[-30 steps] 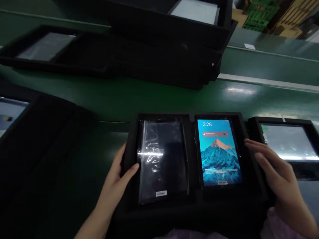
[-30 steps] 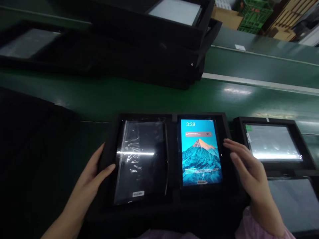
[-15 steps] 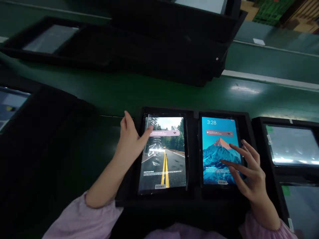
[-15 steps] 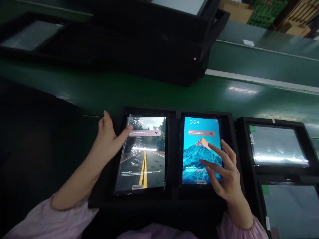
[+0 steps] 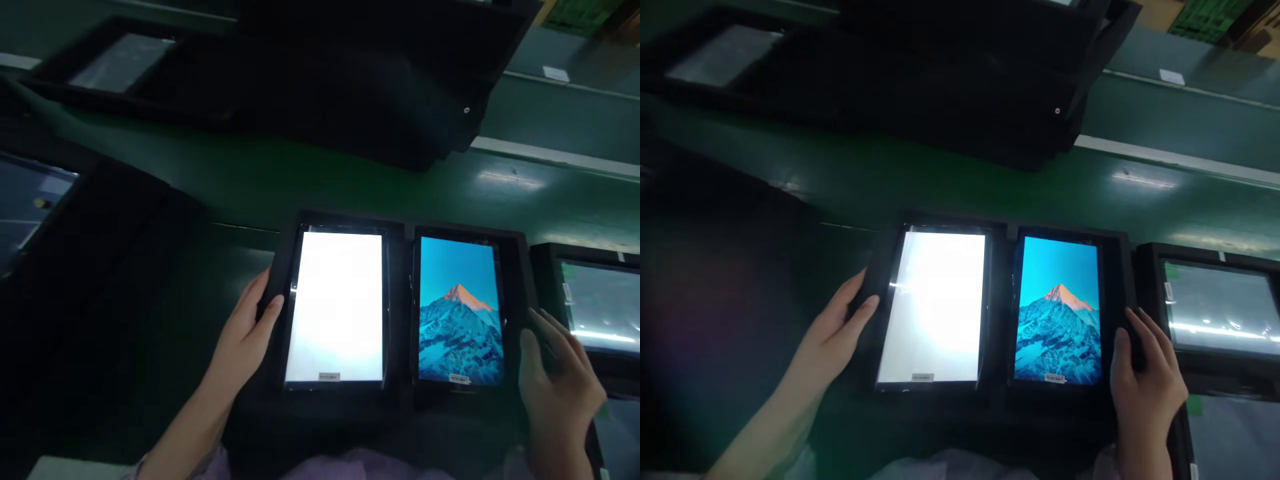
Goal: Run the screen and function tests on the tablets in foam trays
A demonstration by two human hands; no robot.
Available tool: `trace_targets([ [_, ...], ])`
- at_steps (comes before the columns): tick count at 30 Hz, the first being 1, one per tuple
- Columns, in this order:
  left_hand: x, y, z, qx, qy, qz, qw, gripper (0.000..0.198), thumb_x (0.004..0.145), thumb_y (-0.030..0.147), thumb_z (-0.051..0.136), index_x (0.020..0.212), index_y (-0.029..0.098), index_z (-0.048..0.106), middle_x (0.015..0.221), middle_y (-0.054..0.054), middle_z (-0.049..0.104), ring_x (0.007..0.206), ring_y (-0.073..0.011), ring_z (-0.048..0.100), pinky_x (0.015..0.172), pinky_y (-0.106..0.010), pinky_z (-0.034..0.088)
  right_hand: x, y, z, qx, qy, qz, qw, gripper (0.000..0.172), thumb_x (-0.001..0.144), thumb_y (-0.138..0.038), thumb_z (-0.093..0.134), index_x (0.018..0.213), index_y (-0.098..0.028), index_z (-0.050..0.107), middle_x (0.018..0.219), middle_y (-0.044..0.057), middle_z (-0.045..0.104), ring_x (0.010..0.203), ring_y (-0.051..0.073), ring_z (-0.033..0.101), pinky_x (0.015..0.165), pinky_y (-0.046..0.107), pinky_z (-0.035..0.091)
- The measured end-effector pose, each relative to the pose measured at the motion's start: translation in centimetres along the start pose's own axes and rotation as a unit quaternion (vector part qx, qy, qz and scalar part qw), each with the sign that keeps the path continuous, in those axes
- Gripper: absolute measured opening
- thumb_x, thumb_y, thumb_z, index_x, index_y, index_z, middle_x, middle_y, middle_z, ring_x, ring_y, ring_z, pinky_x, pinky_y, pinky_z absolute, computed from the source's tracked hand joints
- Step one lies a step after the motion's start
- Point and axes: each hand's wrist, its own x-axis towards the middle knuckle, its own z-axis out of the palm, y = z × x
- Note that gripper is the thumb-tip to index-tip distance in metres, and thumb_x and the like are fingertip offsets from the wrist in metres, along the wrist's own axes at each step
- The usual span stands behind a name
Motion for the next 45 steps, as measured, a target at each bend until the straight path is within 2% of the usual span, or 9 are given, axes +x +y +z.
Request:
trace_targets([
  [8,2.4,0.5,-1.8,0.015,0.027,0.037,0.999,0.059,0.097,0.045,0.055,0.152,0.025,0.059,0.161,-0.01,0.058,0.154,-0.0344,0.047,0.131,-0.055,0.034,0.3,-0.6,1.2,0.057,0.032,-0.101,0.993,0.052,0.098,-0.064,0.062,0.121,-0.022,0.081,0.126,0.016,0.077,0.115,0.037,0.073,0.104,0.059,0.056],
  [12,0.8,0.9,-2.3,0.039,0.014,0.049,0.998,0.074,0.094,0.053,0.06,0.162,0.026,0.047,0.167,-0.014,0.049,0.157,-0.0384,0.042,0.126,-0.059,0.04,-0.1,-0.6,0.6,0.055,0.009,-0.147,0.988,0.039,0.1,-0.053,0.065,0.125,-0.026,0.079,0.134,0.013,0.073,0.123,0.035,0.07,0.106,0.059,0.056],
  [16,-2.3,0.8,-2.5,0.145,-0.064,0.07,0.985,0.109,0.083,0.074,0.067,0.172,0.03,0.022,0.181,-0.017,0.018,0.161,-0.0531,0.025,0.11,-0.072,0.051,-2.0,-1.1,-1.2,0.061,-0.079,-0.31,0.946,0.023,0.102,-0.029,0.065,0.117,-0.033,0.082,0.159,0.003,0.058,0.155,0.038,0.044,0.12,0.064,0.046],
  [20,-3.6,-0.3,-2.7,0.176,-0.078,0.073,0.979,0.11,0.084,0.08,0.063,0.172,0.042,0.011,0.184,-0.011,0.003,0.158,-0.058,0.029,0.097,-0.074,0.058,-3.9,-1.8,-2.2,0.082,-0.144,-0.405,0.899,0.025,0.098,-0.017,0.066,0.107,-0.032,0.083,0.171,-0.006,0.042,0.165,0.04,0.024,0.126,0.07,0.037],
  [25,-3.8,-0.7,-2.0,0.205,-0.087,0.107,0.969,0.117,0.081,0.079,0.067,0.173,0.042,0.003,0.183,-0.011,-0.005,0.161,-0.06,0.016,0.104,-0.084,0.047,-4.5,-1.6,-1.4,0.029,-0.116,-0.382,0.916,0.029,0.097,-0.015,0.069,0.114,-0.034,0.082,0.168,-0.002,0.047,0.163,0.044,0.027,0.12,0.074,0.042],
  [30,-4.6,0.4,-0.5,0.248,-0.082,0.158,0.952,0.119,0.08,0.071,0.07,0.174,0.027,0.01,0.182,-0.019,-0.001,0.164,-0.0557,-0.007,0.122,-0.085,0.009,-4.5,-1.3,-0.8,0.035,-0.045,-0.332,0.942,0.047,0.1,-0.015,0.065,0.139,-0.04,0.071,0.167,-0.001,0.049,0.156,0.043,0.041,0.116,0.073,0.048],
  [32,-4.4,1.0,-0.1,0.259,-0.078,0.146,0.952,0.119,0.08,0.069,0.071,0.173,0.021,0.013,0.181,-0.023,-0.001,0.164,-0.0548,-0.009,0.123,-0.083,0.003,-4.5,-1.3,-0.7,0.043,-0.041,-0.334,0.941,0.05,0.099,-0.014,0.065,0.141,-0.042,0.069,0.166,-0.002,0.05,0.153,0.043,0.046,0.114,0.072,0.05],
  [38,-2.8,2.5,-0.3,0.192,-0.028,0.094,0.976,0.119,0.083,0.074,0.069,0.172,0.019,0.014,0.181,-0.024,0.003,0.164,-0.0551,0.005,0.123,-0.081,0.024,-4.5,-1.1,-0.8,0.058,-0.036,-0.336,0.939,0.05,0.099,-0.011,0.064,0.138,-0.041,0.071,0.161,-0.002,0.056,0.147,0.04,0.054,0.11,0.067,0.055],
  [45,-2.0,1.4,-1.7,-0.036,0.093,0.113,0.989,0.074,0.095,0.046,0.069,0.161,0.029,0.043,0.167,-0.01,0.047,0.15,-0.0389,0.051,0.123,-0.056,0.047,-4.6,-1.2,-1.2,0.082,-0.044,-0.35,0.932,0.038,0.099,-0.009,0.06,0.117,-0.035,0.082,0.14,0.001,0.071,0.139,0.036,0.06,0.102,0.055,0.059],
])
